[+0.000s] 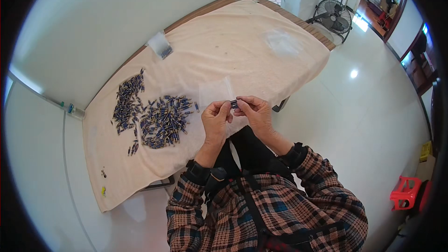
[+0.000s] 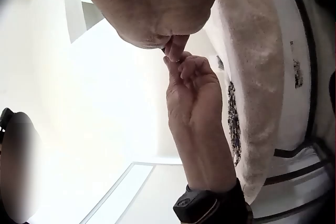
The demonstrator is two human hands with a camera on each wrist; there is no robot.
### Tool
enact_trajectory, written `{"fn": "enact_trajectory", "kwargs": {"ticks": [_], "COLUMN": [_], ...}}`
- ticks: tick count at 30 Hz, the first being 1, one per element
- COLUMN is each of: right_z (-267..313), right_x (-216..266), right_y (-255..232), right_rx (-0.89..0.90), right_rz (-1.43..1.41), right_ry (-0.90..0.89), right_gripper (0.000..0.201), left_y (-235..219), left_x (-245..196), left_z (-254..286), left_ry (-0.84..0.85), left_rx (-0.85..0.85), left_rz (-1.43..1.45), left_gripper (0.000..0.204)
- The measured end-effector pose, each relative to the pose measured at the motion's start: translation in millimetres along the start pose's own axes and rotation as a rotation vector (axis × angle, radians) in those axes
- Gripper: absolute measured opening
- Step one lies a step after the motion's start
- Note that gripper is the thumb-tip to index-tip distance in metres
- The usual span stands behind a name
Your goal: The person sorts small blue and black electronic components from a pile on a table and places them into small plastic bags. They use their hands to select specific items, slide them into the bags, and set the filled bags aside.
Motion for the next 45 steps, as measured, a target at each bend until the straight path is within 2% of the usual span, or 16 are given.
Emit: {"fn": "enact_trajectory", "kwargs": {"ticks": [7,10,11,14,15,18,19,22,37,45], "right_z": [-15,-25,-28,-38,-41,-53,-59,-73,-89,-93], "right_x": [8,9,9,8,7,7,9,9,-3,-14], "right_y": [-15,-21,-24,-30,-31,-33,-33,-31,-13,-7], "right_rx": [0.020,0.020,0.012,-0.006,-0.017,-0.023,-0.023,-0.016,0.171,0.169], "right_rz": [0.069,0.079,0.086,0.116,0.139,0.215,0.270,0.354,0.468,0.456], "right_ry": [0.019,0.023,0.020,0.012,0.009,-0.006,-0.020,-0.030,-0.092,0.006], "right_gripper": [0.018,0.018,0.019,0.019,0.019,0.018,0.018,0.018,0.018,0.015], "left_y": [0,-18,-23,-32,-33,-30,-30,-32,-34,-36], "left_x": [-10,-14,-13,-19,-17,-15,-13,-1,6,9], "left_z": [-5,-19,-23,-36,-39,-43,-45,-49,-48,-49], "left_ry": [-0.141,0.033,0.034,0.459,0.462,0.844,0.847,0.721,0.695,0.739], "left_rx": [0.018,-0.007,-0.006,-0.104,-0.104,-0.083,-0.085,-0.020,-0.005,-0.011], "left_rz": [0.000,-0.225,-0.225,-0.797,-0.797,-1.132,-1.132,-1.093,-1.130,-1.142], "left_gripper": [0.018,0.020,0.020,0.020,0.020,0.027,0.027,0.030,0.029,0.027]}}
Point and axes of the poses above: each hand's wrist, its own z-axis away from the middle knuckle, its own y-axis out of the palm, x = y × z, the point moved 3 cm from there along -z, towards the middle knuckle, and after that the axes turned 10 degrees about -x, right-handed, at the moved point
